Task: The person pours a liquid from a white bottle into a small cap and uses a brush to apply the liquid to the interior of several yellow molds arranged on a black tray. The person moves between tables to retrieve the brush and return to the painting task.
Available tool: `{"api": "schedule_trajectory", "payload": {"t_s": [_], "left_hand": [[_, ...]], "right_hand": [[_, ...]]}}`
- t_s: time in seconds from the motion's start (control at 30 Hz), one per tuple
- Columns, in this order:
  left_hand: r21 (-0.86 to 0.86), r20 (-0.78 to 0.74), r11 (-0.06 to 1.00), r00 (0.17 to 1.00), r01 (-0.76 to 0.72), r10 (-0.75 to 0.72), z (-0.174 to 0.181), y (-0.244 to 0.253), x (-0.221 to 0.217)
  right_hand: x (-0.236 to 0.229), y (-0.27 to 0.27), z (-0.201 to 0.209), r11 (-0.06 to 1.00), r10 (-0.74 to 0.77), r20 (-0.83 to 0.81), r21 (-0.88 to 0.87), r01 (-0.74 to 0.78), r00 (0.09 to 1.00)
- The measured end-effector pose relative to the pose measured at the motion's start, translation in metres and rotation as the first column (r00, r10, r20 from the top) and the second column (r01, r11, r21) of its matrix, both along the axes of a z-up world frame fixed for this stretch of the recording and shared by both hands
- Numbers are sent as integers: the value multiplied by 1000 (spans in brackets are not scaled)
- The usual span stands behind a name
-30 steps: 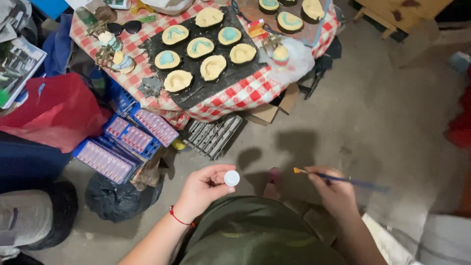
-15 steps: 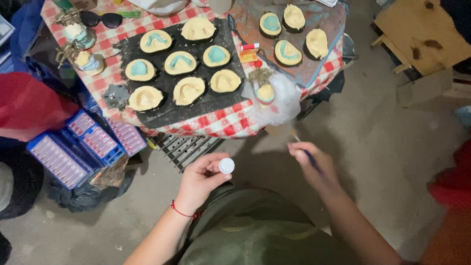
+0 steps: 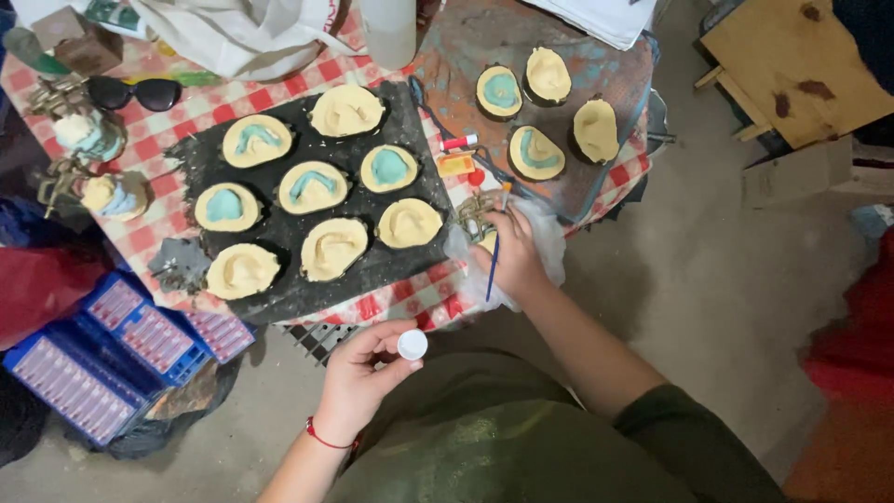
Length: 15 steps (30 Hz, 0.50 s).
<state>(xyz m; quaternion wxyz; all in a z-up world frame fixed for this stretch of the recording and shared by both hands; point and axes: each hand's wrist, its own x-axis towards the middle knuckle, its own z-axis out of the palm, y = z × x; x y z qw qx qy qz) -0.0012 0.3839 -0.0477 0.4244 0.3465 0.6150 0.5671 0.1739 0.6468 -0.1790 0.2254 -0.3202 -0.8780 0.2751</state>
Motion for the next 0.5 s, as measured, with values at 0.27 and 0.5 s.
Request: {"api": "schedule_trajectory", "payload": {"t_s": [0.27,0.5], "left_hand": [[-61,46,997,998,-46,49,-10,18,-4],[-66,27,988,989,-143,145,-11,32,17]], "right_hand": [[-7,13,-6,924,-234,205,-258,284,950],[26,58,-25,964,-247,61,-88,252,967]]}}
